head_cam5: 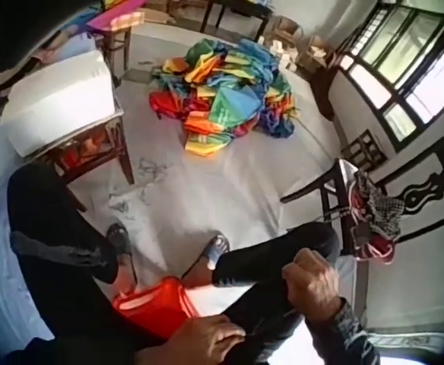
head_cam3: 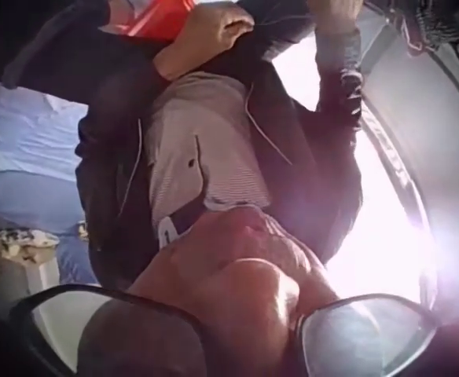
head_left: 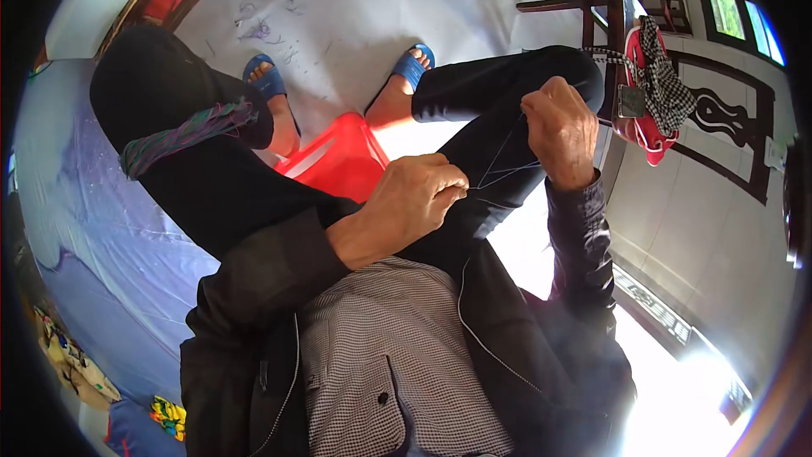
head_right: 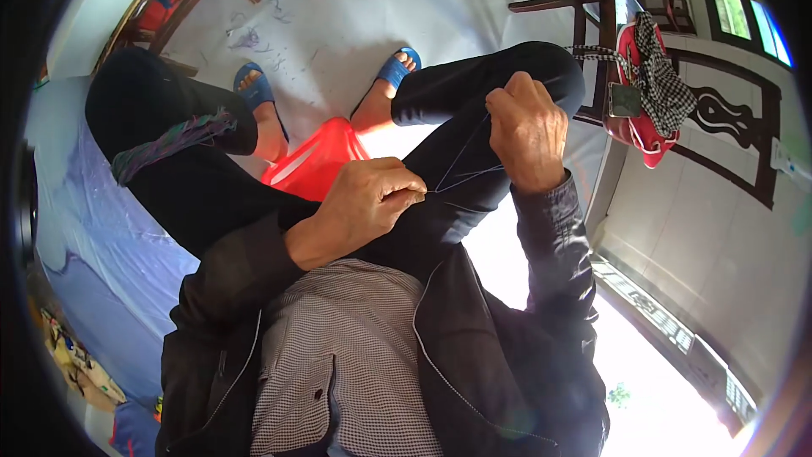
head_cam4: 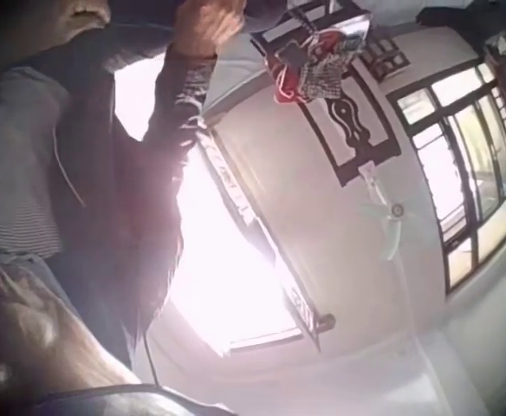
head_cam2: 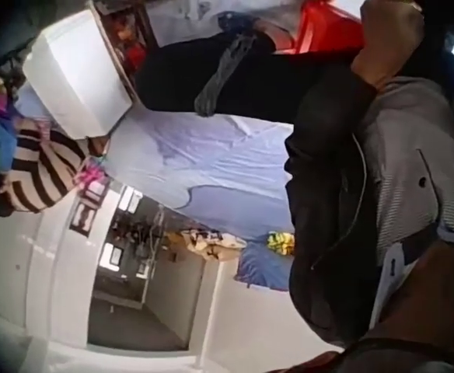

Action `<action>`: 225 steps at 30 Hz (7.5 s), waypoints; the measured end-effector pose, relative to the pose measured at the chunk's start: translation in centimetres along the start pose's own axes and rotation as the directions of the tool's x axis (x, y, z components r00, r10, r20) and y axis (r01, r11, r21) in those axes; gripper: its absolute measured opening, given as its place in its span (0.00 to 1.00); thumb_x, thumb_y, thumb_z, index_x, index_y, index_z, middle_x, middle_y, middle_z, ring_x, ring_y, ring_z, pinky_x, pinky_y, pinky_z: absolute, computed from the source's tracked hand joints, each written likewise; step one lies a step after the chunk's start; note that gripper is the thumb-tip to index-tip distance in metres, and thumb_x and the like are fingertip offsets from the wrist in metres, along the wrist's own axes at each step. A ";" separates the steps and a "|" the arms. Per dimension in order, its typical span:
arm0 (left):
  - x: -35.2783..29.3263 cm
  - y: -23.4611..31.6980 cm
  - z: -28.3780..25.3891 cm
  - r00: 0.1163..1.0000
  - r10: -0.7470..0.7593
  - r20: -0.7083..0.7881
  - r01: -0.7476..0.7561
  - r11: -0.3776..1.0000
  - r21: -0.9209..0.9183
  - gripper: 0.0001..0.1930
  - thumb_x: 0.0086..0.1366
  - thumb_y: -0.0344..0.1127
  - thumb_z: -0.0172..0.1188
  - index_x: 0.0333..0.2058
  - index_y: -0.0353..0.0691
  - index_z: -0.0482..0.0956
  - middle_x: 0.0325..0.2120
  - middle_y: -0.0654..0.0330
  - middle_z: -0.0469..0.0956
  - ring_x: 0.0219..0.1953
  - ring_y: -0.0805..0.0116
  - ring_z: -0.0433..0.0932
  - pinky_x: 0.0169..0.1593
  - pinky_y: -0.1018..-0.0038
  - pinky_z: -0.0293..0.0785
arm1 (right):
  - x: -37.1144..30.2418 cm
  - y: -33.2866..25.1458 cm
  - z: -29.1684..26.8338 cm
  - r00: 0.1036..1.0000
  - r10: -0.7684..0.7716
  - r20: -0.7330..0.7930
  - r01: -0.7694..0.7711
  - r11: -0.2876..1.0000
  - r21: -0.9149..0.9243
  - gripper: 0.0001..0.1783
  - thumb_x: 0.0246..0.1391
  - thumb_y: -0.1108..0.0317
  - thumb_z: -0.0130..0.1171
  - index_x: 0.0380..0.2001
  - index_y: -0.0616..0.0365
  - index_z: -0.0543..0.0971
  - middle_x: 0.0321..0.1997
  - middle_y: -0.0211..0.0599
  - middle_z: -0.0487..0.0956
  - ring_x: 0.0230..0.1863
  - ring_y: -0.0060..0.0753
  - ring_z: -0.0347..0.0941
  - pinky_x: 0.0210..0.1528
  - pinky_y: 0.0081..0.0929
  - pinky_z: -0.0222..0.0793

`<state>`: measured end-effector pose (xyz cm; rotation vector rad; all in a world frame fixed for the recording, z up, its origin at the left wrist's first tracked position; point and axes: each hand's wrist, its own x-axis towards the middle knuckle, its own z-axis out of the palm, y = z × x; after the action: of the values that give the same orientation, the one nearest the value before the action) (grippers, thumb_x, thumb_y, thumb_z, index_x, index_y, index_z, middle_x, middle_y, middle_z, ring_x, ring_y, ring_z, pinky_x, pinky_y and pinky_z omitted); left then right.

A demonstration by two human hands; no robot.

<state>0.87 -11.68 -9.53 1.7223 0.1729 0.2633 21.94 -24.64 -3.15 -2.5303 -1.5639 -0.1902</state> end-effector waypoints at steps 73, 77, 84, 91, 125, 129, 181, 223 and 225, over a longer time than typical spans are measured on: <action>-1.3 -0.1 -8.0 0.971 0.007 -0.239 0.065 0.954 0.293 0.02 0.61 0.24 0.66 0.33 0.34 0.84 0.28 0.53 0.81 0.30 0.59 0.82 0.34 0.70 0.75 | 6.3 12.2 -9.3 0.835 0.542 -0.088 -0.103 0.311 0.945 0.11 0.69 0.70 0.55 0.41 0.68 0.80 0.42 0.43 0.84 0.42 0.33 0.80 0.51 0.34 0.77; -1.5 -1.1 -9.7 0.949 0.040 -0.312 0.100 0.902 0.421 0.03 0.61 0.23 0.65 0.34 0.34 0.83 0.29 0.53 0.81 0.30 0.56 0.82 0.34 0.68 0.75 | 6.3 19.0 -13.1 0.860 0.509 -0.044 0.017 0.059 0.998 0.10 0.70 0.73 0.51 0.43 0.72 0.76 0.47 0.50 0.80 0.54 0.46 0.76 0.69 0.54 0.65; -2.7 -3.1 -10.4 0.943 0.026 -0.331 0.205 0.741 0.640 0.02 0.61 0.25 0.63 0.34 0.36 0.82 0.31 0.53 0.80 0.33 0.49 0.81 0.36 0.62 0.76 | 7.2 21.7 -15.9 0.879 0.475 -0.039 0.245 -0.381 0.891 0.06 0.71 0.77 0.44 0.39 0.72 0.68 0.45 0.49 0.69 0.59 0.54 0.67 0.79 0.67 0.46; -3.3 -4.3 -10.2 0.945 -0.156 -0.288 0.323 0.596 0.735 0.01 0.63 0.28 0.60 0.32 0.38 0.80 0.32 0.53 0.80 0.35 0.46 0.82 0.37 0.56 0.77 | 7.6 23.7 -16.8 0.799 0.599 -0.046 0.388 -0.457 0.800 0.04 0.71 0.80 0.41 0.39 0.72 0.65 0.44 0.49 0.65 0.55 0.53 0.66 0.78 0.70 0.46; 4.5 8.3 -12.8 0.965 -0.148 -0.217 -0.002 0.822 -0.569 0.16 0.75 0.25 0.57 0.57 0.23 0.74 0.41 0.47 0.83 0.32 0.66 0.85 0.29 0.74 0.83 | 8.2 -15.9 -0.5 0.945 0.310 0.107 0.017 -0.372 0.928 0.05 0.69 0.73 0.57 0.43 0.64 0.78 0.64 0.53 0.75 0.62 0.40 0.75 0.69 0.43 0.66; 4.5 7.6 -12.9 0.957 -0.195 -0.214 0.046 0.832 -0.553 0.13 0.74 0.26 0.58 0.52 0.23 0.77 0.35 0.51 0.83 0.30 0.68 0.84 0.29 0.74 0.82 | 7.9 -16.0 0.6 0.924 0.351 0.151 0.002 -0.399 0.917 0.04 0.68 0.76 0.57 0.43 0.65 0.79 0.63 0.50 0.76 0.59 0.37 0.76 0.68 0.40 0.68; 3.5 6.8 -13.3 0.948 -0.218 -0.231 0.183 0.969 -0.164 0.03 0.68 0.23 0.63 0.37 0.29 0.83 0.20 0.65 0.78 0.19 0.84 0.73 0.21 0.83 0.68 | 7.1 -11.8 0.5 0.891 -0.203 -0.405 0.375 0.832 0.408 0.14 0.42 0.81 0.71 0.35 0.63 0.81 0.34 0.40 0.83 0.39 0.46 0.83 0.40 0.35 0.79; 2.9 2.7 -11.2 0.898 0.396 -0.193 -0.305 0.875 0.377 0.11 0.61 0.18 0.65 0.42 0.33 0.81 0.30 0.55 0.79 0.29 0.59 0.82 0.31 0.69 0.76 | 4.1 -13.4 2.0 0.882 0.088 0.463 -0.266 -0.718 0.644 0.12 0.70 0.68 0.58 0.41 0.69 0.81 0.14 0.30 0.70 0.12 0.24 0.65 0.17 0.24 0.67; 2.8 2.8 -11.1 0.898 0.399 -0.188 -0.305 0.870 0.387 0.11 0.61 0.18 0.65 0.42 0.33 0.81 0.30 0.55 0.79 0.29 0.59 0.81 0.31 0.69 0.76 | 4.2 -13.5 2.1 0.878 0.172 0.447 -0.231 -0.666 0.709 0.11 0.69 0.70 0.59 0.42 0.70 0.82 0.14 0.29 0.70 0.12 0.21 0.64 0.17 0.22 0.63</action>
<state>0.45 -0.86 -4.89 2.0662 0.0961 0.7783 11.77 -14.61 -3.45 -0.8738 -0.1341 1.0090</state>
